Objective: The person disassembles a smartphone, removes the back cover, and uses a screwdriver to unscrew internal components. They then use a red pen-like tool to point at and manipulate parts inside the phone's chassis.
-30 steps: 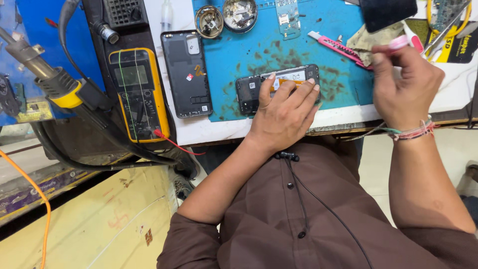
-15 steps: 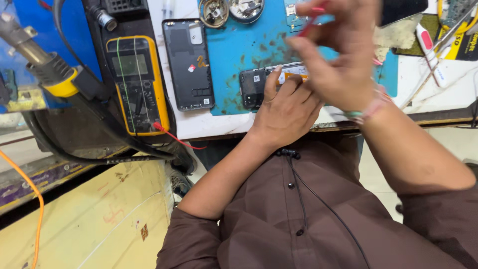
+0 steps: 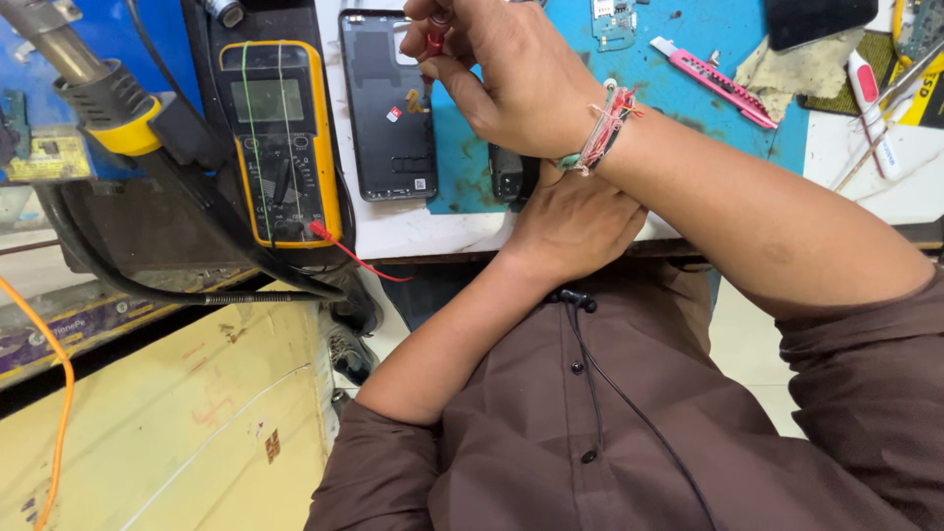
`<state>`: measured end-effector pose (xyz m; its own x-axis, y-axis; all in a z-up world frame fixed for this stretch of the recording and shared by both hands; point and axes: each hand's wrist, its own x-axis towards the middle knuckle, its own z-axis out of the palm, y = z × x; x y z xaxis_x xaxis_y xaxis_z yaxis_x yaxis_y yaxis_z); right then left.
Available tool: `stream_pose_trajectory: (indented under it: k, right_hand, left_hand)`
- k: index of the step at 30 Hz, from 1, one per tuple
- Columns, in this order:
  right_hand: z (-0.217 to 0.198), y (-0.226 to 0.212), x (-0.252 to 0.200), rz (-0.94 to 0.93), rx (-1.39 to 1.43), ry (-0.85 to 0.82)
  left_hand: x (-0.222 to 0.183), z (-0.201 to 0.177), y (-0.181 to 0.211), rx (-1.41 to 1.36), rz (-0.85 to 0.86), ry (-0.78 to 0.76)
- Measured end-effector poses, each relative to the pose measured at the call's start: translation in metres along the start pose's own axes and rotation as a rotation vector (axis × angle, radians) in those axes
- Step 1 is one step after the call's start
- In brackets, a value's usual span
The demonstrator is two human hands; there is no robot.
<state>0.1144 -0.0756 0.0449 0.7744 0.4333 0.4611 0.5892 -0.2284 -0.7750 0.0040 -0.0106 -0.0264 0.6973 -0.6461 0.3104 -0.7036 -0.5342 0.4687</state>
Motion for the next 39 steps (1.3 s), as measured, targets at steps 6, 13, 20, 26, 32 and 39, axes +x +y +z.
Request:
stream_pose_trajectory:
  k: [6,13,20,26,32,39]
  right_hand:
    - [0.005,0.024,-0.014,0.066,0.03,0.01]
    - [0.006,0.025,-0.016,0.086,0.104,0.095]
    - [-0.048,0.01,-0.085,0.176,0.28,0.382]
    - [-0.071,0.008,-0.186,0.41,0.243,0.8]
    - [-0.064,0.003,-0.217,0.487,0.321,0.861]
    - [-0.06,0.0,-0.204,0.513,0.323,0.88]
  left_hand:
    - [-0.001,-0.003,0.0,-0.011,0.001,-0.035]
    - [0.003,-0.01,0.003,0.016,0.01,0.021]
    - [0.012,-0.025,0.006,0.068,0.057,0.087]
    - [0.012,-0.024,0.008,0.123,0.077,0.086]
    - [0.012,-0.022,0.01,0.12,0.047,0.06]
    - [0.01,-0.021,0.01,0.15,0.045,0.054]
